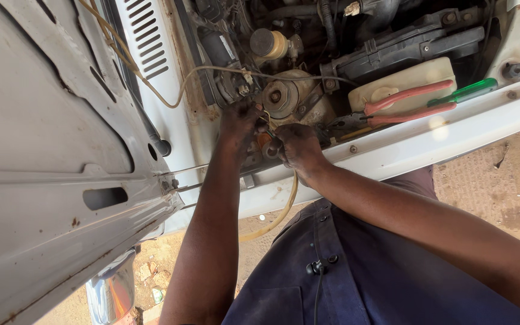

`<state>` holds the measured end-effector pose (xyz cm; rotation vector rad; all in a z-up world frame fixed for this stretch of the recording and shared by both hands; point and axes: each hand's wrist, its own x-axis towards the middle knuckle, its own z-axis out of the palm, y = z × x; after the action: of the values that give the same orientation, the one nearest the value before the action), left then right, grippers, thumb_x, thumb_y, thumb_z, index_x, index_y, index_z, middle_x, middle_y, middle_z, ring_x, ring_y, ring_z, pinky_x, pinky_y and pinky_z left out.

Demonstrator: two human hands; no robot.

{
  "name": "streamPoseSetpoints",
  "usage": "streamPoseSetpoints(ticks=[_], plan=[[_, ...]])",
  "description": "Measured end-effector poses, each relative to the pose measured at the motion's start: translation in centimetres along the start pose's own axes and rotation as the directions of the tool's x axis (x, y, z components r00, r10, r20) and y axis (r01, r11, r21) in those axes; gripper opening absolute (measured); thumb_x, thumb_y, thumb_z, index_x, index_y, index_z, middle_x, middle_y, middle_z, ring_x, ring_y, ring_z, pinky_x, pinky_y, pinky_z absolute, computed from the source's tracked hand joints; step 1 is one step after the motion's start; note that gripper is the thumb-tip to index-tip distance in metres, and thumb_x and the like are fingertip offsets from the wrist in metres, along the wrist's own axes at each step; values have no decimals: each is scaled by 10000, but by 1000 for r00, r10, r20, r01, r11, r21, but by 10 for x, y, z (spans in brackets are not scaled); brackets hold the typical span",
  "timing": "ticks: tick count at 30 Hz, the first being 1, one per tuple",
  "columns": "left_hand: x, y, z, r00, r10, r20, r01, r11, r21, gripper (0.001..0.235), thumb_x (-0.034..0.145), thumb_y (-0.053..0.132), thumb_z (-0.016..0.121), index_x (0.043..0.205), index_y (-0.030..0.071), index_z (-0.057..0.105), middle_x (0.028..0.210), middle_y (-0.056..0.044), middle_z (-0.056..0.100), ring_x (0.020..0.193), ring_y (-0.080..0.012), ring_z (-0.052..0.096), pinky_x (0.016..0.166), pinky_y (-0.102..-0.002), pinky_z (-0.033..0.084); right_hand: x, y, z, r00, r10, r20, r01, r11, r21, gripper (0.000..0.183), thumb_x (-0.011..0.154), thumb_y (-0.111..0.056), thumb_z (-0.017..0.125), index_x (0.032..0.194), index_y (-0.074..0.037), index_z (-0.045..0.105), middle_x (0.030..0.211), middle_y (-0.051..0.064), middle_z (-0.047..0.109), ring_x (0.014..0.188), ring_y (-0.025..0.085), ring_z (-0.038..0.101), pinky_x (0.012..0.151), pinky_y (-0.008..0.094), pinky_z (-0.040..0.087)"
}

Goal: The person works on the engine of a white car with the hood open, using pliers to manipulate wires and a clear plastic tube. They connect the tube to a component within the engine bay and adjust various wires and hoses.

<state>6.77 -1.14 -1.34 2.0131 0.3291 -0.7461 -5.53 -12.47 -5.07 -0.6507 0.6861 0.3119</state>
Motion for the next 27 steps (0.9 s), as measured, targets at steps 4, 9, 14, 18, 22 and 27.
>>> streamPoseSetpoints(ticks=[4, 9, 14, 18, 22, 27], plan=[[5, 4, -6, 995, -57, 80, 48, 993, 111, 216, 959, 152, 666, 1068, -34, 665, 936, -128, 705, 776, -203, 721, 664, -321, 639, 3, 8, 1, 998, -58, -37, 59, 998, 30, 190, 1013, -144, 571, 998, 30, 646, 678, 75, 634, 449, 76, 463, 391, 257, 331], [2, 10, -9, 988, -104, 114, 100, 994, 39, 238, 956, 196, 683, 1054, -21, 674, 887, -95, 701, 724, -158, 701, 665, -320, 607, 11, -1, -5, 999, 47, -2, -47, 999, 7, 178, 995, -109, 578, 983, 60, 631, 701, 102, 663, 459, 95, 479, 389, 279, 329], [-10, 23, 0, 998, -33, -59, 47, 970, 238, 279, 970, 226, 751, 968, -52, 718, 730, -126, 631, 590, -209, 559, 546, -350, 468, 12, -13, -7, 982, -187, -16, 180, 963, -202, 184, 1000, -129, 607, 1107, 7, 672, 788, 81, 691, 584, 66, 582, 480, 230, 453], [-17, 33, 12, 985, -90, -149, 95, 995, 23, 189, 896, 151, 768, 972, -11, 704, 781, -74, 716, 645, -153, 681, 559, -300, 573, 11, -21, -8, 961, -272, 42, 269, 892, -365, 290, 999, -154, 607, 1255, -22, 640, 822, 55, 704, 655, 46, 641, 526, 212, 520], [-16, 34, 10, 984, -133, -117, 121, 986, -112, 156, 898, 64, 730, 1001, -50, 703, 795, -117, 719, 660, -173, 697, 571, -297, 580, 11, -19, -8, 955, -294, 50, 293, 897, -331, 294, 1014, -143, 618, 1259, 16, 652, 872, 70, 720, 677, 64, 629, 552, 219, 512], [-11, 32, 4, 988, -133, -75, 127, 988, -87, 135, 953, 60, 692, 1025, -52, 667, 828, -110, 699, 662, -163, 657, 574, -303, 556, 12, -14, -4, 949, -308, 71, 315, 902, -294, 278, 1021, -124, 598, 1239, 41, 645, 866, 81, 696, 685, 61, 632, 558, 210, 537]])
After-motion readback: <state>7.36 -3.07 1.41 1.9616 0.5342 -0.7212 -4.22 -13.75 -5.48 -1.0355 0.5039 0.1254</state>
